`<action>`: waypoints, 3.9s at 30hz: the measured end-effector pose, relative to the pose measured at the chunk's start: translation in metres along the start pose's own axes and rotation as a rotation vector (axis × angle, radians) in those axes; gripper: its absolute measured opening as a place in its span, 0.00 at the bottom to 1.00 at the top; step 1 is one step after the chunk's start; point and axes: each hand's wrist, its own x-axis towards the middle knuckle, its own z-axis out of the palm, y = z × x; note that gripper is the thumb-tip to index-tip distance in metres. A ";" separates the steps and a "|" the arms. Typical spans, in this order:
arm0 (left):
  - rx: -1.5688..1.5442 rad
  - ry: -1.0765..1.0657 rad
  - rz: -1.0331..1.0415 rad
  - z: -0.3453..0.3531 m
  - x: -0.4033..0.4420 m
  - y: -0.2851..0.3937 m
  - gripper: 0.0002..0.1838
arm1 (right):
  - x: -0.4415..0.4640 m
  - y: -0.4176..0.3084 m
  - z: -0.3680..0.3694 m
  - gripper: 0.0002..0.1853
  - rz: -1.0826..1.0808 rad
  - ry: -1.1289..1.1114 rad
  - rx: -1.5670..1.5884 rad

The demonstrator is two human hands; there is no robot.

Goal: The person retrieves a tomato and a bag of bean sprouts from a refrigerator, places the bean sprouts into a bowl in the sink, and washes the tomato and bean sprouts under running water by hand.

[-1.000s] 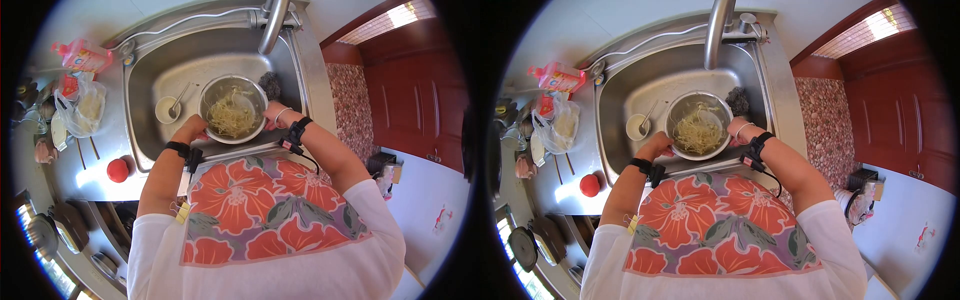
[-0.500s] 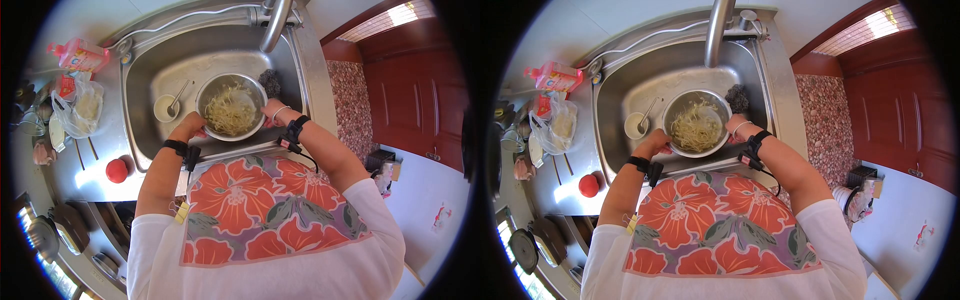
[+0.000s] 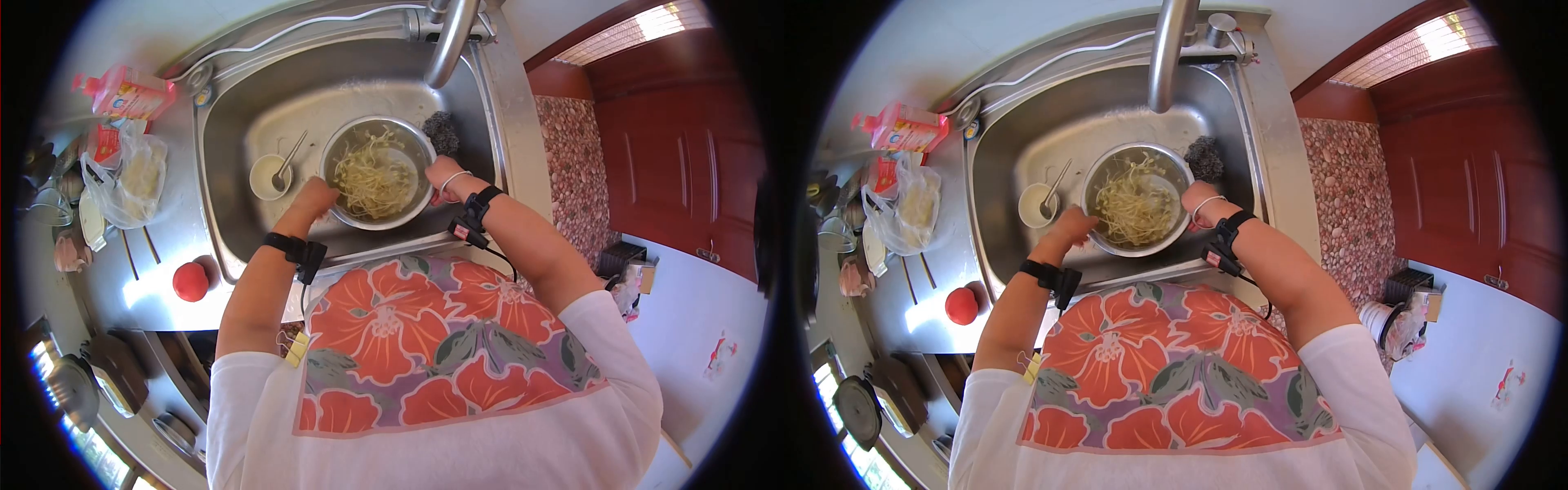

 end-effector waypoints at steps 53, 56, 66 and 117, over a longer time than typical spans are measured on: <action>0.510 -0.161 0.443 0.061 0.072 0.038 0.39 | 0.003 -0.049 -0.005 0.15 -0.034 -0.136 -0.222; 0.613 -0.214 0.391 0.039 0.038 0.064 0.37 | 0.006 -0.051 -0.003 0.14 -0.028 -0.125 -0.225; 0.753 -0.046 0.544 0.023 0.006 0.082 0.33 | -0.007 -0.067 -0.004 0.14 0.033 -0.132 -0.311; 0.548 -0.062 0.429 0.038 0.077 0.069 0.24 | 0.018 -0.073 0.001 0.15 0.058 -0.141 -0.316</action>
